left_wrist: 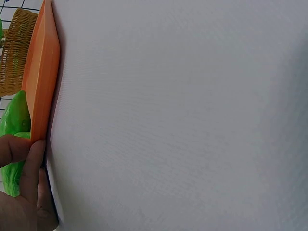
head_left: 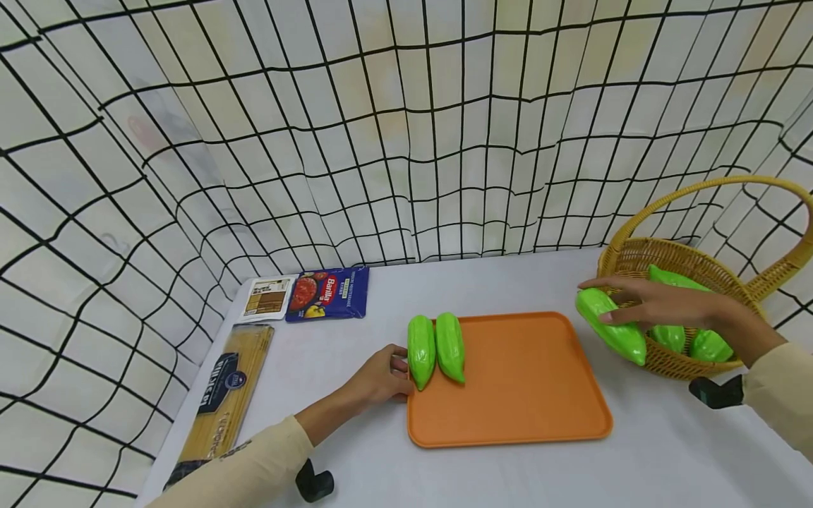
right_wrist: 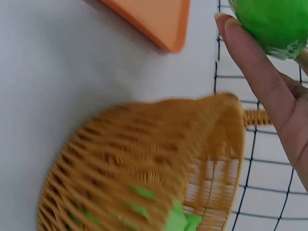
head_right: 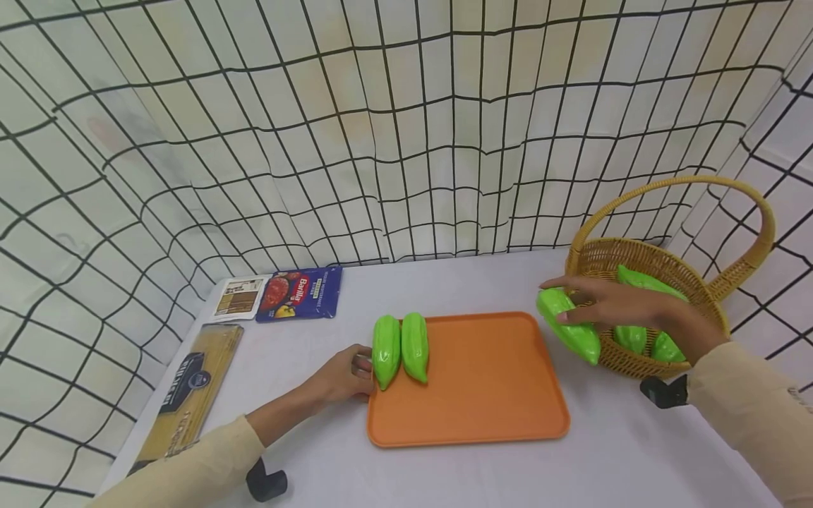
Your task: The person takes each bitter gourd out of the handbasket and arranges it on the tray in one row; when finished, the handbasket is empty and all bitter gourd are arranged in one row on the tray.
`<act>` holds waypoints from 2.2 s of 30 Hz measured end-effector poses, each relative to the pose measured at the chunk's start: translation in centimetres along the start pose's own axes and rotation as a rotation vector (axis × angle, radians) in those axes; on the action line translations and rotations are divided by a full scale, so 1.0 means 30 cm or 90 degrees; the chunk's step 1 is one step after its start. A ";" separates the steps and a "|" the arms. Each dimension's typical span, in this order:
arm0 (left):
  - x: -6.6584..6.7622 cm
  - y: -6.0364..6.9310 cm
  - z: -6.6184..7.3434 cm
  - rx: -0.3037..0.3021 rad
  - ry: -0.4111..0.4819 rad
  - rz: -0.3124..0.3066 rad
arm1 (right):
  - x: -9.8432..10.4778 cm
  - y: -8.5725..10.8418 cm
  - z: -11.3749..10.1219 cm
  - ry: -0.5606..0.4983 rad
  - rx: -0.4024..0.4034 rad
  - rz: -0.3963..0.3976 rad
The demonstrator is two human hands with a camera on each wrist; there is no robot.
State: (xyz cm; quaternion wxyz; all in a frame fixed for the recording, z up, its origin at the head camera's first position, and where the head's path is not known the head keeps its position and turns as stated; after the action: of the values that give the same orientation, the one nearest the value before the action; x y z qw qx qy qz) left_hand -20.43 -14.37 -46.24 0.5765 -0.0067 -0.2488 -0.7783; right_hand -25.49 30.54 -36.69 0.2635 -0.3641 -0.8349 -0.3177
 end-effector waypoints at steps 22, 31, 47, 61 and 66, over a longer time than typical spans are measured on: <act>0.000 0.001 0.001 -0.003 0.006 0.001 | -0.162 -0.170 -0.098 -0.113 -0.008 -0.008; 0.000 -0.003 -0.004 -0.002 0.006 0.003 | -0.228 -0.231 -0.103 -0.154 -0.013 0.007; -0.004 -0.004 -0.003 -0.002 0.016 0.000 | -0.296 -0.299 -0.152 -0.181 -0.010 -0.012; -0.002 -0.004 -0.001 0.000 0.013 0.000 | -0.320 -0.352 -0.180 -0.193 -0.008 -0.017; -0.001 -0.004 0.000 0.001 0.009 0.001 | -0.327 -0.367 -0.185 -0.192 -0.017 -0.008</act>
State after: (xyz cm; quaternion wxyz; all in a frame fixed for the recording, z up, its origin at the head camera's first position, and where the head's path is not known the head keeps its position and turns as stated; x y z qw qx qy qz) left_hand -20.52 -14.32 -46.28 0.5791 -0.0011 -0.2455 -0.7774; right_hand -27.03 16.35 -43.34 0.1281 -0.4062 -0.8628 -0.2723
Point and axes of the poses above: each hand's wrist, its own y-axis away from the middle knuckle, its own x-axis out of the back of the hand, z = x × y, the point moved 3 cm from there along -y, towards the middle knuckle, and after that the axes turned 6 degrees about y, right-handed, at the moved point
